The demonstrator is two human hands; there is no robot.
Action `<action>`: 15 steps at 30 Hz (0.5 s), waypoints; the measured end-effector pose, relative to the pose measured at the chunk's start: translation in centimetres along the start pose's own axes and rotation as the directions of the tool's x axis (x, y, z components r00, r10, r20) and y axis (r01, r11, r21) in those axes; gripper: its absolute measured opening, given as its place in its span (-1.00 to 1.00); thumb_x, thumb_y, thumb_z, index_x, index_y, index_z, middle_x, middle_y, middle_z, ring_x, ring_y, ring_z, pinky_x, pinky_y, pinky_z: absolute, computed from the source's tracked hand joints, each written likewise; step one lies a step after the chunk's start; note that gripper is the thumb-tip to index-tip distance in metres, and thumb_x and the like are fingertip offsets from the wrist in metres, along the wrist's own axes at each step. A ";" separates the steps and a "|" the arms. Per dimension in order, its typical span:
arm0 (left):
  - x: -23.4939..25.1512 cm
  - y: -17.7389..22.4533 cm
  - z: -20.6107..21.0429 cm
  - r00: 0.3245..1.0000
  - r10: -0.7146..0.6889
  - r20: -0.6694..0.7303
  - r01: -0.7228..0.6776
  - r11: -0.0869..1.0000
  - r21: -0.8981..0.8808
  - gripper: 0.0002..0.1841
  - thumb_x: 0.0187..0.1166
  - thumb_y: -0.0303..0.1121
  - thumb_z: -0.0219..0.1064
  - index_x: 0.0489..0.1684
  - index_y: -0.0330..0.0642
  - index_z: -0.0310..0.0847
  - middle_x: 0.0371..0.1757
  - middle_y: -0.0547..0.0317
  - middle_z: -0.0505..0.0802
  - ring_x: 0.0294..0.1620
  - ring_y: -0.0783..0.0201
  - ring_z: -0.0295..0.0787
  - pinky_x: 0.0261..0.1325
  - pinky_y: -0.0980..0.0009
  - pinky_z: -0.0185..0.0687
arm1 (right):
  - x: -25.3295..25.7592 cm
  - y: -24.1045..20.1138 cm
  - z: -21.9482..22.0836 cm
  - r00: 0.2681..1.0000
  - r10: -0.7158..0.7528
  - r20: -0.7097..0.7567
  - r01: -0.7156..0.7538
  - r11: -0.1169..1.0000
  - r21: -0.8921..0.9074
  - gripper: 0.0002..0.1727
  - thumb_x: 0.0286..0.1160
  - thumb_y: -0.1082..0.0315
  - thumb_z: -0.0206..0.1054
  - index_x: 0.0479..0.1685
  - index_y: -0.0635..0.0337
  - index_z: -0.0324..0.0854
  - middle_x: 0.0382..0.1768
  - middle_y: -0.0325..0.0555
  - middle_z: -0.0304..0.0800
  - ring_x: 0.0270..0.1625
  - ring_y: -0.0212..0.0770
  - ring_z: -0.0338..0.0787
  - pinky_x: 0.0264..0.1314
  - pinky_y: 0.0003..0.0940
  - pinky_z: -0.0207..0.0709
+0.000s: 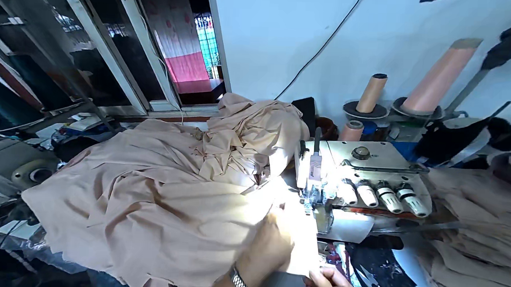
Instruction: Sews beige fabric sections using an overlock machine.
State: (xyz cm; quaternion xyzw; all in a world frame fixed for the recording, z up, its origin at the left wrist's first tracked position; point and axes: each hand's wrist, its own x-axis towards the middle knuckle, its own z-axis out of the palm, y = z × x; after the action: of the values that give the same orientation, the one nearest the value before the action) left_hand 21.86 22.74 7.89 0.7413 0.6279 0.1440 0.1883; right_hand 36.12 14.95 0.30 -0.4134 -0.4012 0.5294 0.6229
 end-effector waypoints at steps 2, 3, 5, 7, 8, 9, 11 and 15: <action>1.6 -0.5 -0.8 0.999 -0.052 -0.001 0.051 0.992 -0.119 -0.49 0.63 -0.28 0.22 0.50 -0.38 0.49 0.38 -0.20 0.72 0.47 0.03 0.62 0.58 0.14 0.41 | 1.7 -0.8 1.1 0.998 -0.001 -0.055 0.002 1.000 0.027 -0.80 0.48 0.67 0.19 -0.36 0.22 0.65 -0.49 -0.30 0.83 -0.50 -0.41 0.81 -0.35 -0.49 0.77; 2.7 -0.8 -0.8 0.998 -0.010 -0.055 0.002 0.991 -0.134 -0.53 0.66 -0.24 0.24 0.48 -0.30 0.54 0.34 -0.15 0.75 0.42 0.05 0.66 0.53 0.13 0.46 | 2.6 -1.2 1.7 0.996 -0.005 -0.088 0.008 0.999 0.033 -0.79 0.47 0.69 0.18 -0.39 0.24 0.64 -0.52 -0.29 0.82 -0.53 -0.42 0.80 -0.40 -0.52 0.75; 4.4 -1.4 -0.8 0.985 0.112 -0.130 -0.124 0.988 -0.088 -0.57 0.68 -0.26 0.22 0.43 -0.29 0.58 0.33 -0.16 0.76 0.41 -0.01 0.67 0.55 0.06 0.45 | 4.4 -1.9 2.7 0.988 -0.007 -0.154 0.007 1.000 -0.001 -0.76 0.47 0.69 0.18 -0.48 0.23 0.59 -0.61 -0.28 0.76 -0.61 -0.45 0.75 -0.52 -0.58 0.70; 5.5 -1.5 -1.2 0.967 0.158 -0.198 -0.177 0.981 -0.080 -0.60 0.69 -0.29 0.22 0.38 -0.34 0.60 0.23 -0.22 0.79 0.29 -0.06 0.73 0.43 0.02 0.54 | 5.8 -2.0 3.2 0.981 0.003 -0.195 -0.014 0.999 -0.051 -0.70 0.54 0.65 0.20 -0.59 0.18 0.49 -0.69 -0.29 0.69 -0.66 -0.47 0.70 -0.58 -0.61 0.63; 5.7 -1.5 -1.6 0.966 0.137 -0.219 -0.167 0.978 -0.124 -0.60 0.70 -0.31 0.23 0.41 -0.35 0.58 0.25 -0.23 0.78 0.30 -0.05 0.73 0.43 0.03 0.54 | 6.3 -1.8 3.3 0.978 -0.001 -0.206 -0.012 0.998 -0.064 -0.65 0.55 0.64 0.21 -0.64 0.16 0.46 -0.72 -0.31 0.67 -0.68 -0.48 0.68 -0.60 -0.62 0.61; 6.0 -1.5 -1.8 0.958 0.119 -0.262 -0.168 0.970 -0.174 -0.62 0.72 -0.32 0.21 0.41 -0.32 0.57 0.22 -0.21 0.78 0.25 -0.02 0.75 0.37 0.05 0.58 | 6.6 -1.6 3.3 0.978 -0.005 -0.210 -0.010 0.998 -0.068 -0.63 0.56 0.64 0.21 -0.66 0.15 0.43 -0.74 -0.31 0.64 -0.69 -0.48 0.67 -0.61 -0.63 0.59; 7.1 -1.9 -2.0 0.879 0.148 -0.454 -0.257 0.947 -0.190 -0.71 0.75 -0.39 0.18 0.30 -0.31 0.62 0.08 -0.14 0.82 0.09 0.07 0.79 0.23 0.11 0.65 | 6.6 -1.3 3.3 0.977 -0.013 -0.214 -0.006 0.996 -0.086 -0.63 0.56 0.63 0.21 -0.67 0.15 0.43 -0.74 -0.32 0.62 -0.70 -0.49 0.65 -0.60 -0.64 0.57; 7.7 -6.5 -4.0 0.832 0.109 -0.545 -0.030 0.988 0.151 -0.68 0.67 -0.27 0.32 0.29 -0.19 0.65 0.18 -0.18 0.79 0.26 -0.22 0.71 0.29 -0.26 0.54 | 4.7 -0.9 3.0 0.984 -0.029 -0.177 0.010 0.994 -0.108 -0.65 0.69 0.55 0.10 -0.58 0.16 0.51 -0.73 -0.39 0.60 -0.66 -0.53 0.65 -0.53 -0.65 0.61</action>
State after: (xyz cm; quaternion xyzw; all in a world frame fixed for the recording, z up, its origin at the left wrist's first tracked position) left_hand 15.70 31.67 8.25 0.7018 0.6364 0.3149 -0.0569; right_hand 34.15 19.78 2.49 -0.4878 -0.3756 0.4621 0.6383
